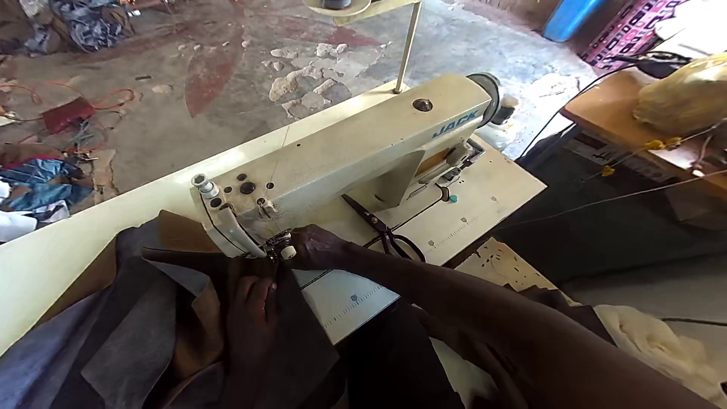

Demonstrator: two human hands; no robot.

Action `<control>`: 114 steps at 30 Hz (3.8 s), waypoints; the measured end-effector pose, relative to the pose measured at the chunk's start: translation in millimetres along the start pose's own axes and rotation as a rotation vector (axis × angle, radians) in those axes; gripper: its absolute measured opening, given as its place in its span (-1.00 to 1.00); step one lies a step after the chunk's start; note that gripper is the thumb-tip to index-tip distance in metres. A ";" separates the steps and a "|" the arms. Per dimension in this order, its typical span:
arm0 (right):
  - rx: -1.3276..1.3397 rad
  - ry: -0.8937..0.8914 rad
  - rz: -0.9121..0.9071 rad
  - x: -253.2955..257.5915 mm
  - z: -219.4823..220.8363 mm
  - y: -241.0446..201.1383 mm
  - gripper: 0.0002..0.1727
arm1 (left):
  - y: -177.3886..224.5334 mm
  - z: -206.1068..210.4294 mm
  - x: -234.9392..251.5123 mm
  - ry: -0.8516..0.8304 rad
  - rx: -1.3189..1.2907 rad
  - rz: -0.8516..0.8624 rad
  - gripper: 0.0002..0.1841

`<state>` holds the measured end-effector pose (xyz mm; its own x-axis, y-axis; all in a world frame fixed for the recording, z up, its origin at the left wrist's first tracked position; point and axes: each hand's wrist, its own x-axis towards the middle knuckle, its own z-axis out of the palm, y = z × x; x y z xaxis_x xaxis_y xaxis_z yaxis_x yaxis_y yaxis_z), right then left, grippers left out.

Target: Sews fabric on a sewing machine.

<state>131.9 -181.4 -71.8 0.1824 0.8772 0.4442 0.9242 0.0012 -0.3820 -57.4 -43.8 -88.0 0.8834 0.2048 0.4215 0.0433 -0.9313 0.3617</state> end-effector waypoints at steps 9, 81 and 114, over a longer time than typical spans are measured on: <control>-0.060 0.005 -0.048 -8.4 0.2 0.1 -0.85 | -1.7 -5.8 2.2 -0.073 0.053 0.047 -0.63; 0.134 0.639 0.237 -108.7 -68.7 -25.9 -0.82 | 37.5 -1.2 23.8 -0.102 0.094 -0.009 -0.66; 1.247 0.152 0.812 -59.5 20.6 -167.1 -0.48 | -0.5 -112.4 -65.8 -0.318 0.174 -0.119 -0.69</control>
<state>-40.3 -223.9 -51.1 0.5971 0.7828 -0.1752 -0.3023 0.0173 -0.9531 -168.0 -23.0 -22.5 0.9670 0.2361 0.0957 0.2086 -0.9495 0.2345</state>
